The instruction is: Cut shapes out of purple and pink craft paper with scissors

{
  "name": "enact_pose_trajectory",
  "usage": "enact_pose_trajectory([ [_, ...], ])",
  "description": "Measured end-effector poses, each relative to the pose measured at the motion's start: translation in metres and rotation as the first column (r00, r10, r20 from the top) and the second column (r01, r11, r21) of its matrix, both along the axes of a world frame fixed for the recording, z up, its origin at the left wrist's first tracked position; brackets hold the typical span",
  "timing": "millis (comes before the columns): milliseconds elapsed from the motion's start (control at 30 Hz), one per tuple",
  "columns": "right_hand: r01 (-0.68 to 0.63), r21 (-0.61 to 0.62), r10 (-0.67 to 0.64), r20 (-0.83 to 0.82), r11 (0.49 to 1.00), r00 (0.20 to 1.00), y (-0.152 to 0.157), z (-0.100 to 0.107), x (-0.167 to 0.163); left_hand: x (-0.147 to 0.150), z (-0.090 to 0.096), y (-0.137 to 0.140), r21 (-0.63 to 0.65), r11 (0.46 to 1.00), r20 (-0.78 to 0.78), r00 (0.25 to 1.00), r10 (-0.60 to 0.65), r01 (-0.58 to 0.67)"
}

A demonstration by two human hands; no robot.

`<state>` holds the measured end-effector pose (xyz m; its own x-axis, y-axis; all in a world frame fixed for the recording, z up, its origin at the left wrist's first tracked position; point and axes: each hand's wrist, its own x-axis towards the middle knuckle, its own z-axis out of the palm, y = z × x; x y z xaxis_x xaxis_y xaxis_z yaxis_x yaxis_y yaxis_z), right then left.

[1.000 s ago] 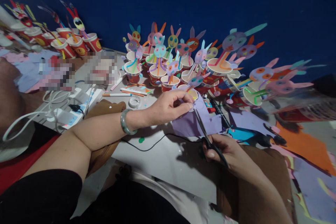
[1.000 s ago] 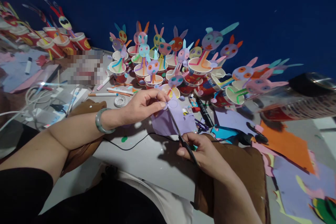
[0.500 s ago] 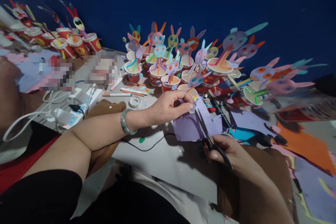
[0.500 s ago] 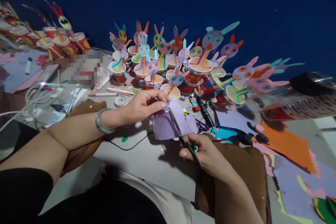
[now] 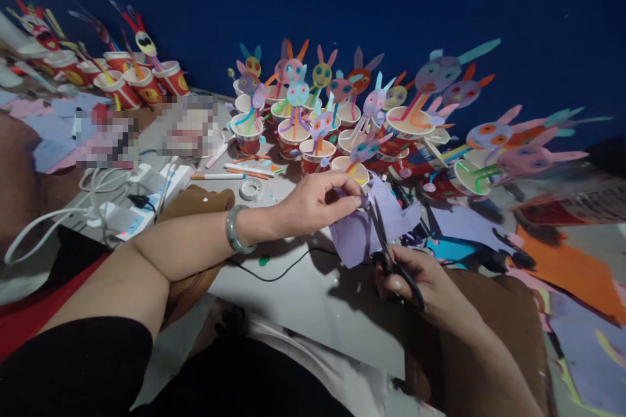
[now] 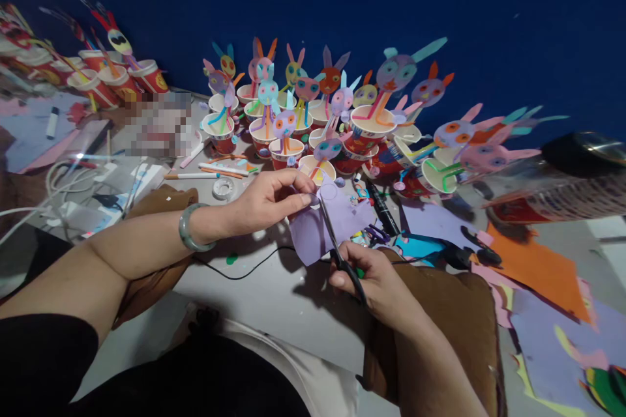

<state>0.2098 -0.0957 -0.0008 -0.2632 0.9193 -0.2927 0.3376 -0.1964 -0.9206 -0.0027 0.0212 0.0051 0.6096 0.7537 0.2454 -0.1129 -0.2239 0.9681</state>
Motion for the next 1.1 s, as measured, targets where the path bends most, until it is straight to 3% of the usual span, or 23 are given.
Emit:
enact_pose_trajectory([
  [100, 0.007, 0.004, -0.007, -0.005, 1.000, 1.000, 0.0008, 0.0004, -0.0025, 0.0008, 0.0013, -0.0018, -0.105, 0.994, -0.017, 0.999, -0.034, 0.032],
  [300, 0.038, 0.010, -0.038, -0.013, 0.999, 0.999, -0.0002, -0.0013, -0.0027, 0.0009, 0.0007, -0.0026, -0.145, 0.988, -0.009, 0.999, -0.051, 0.049],
  [700, 0.021, 0.036, -0.020, -0.009, 0.999, 1.000, 0.0010, 0.0045, -0.0039, -0.0002, 0.0057, -0.0026, -0.157, 0.985, 0.019, 0.998, -0.066, 0.068],
  [1100, 0.029, -0.023, -0.029, -0.010, 0.999, 1.000, -0.0036, 0.0026, -0.0003, -0.0007, 0.0074, -0.0043, -0.132, 0.988, 0.057, 0.996, -0.075, 0.082],
])
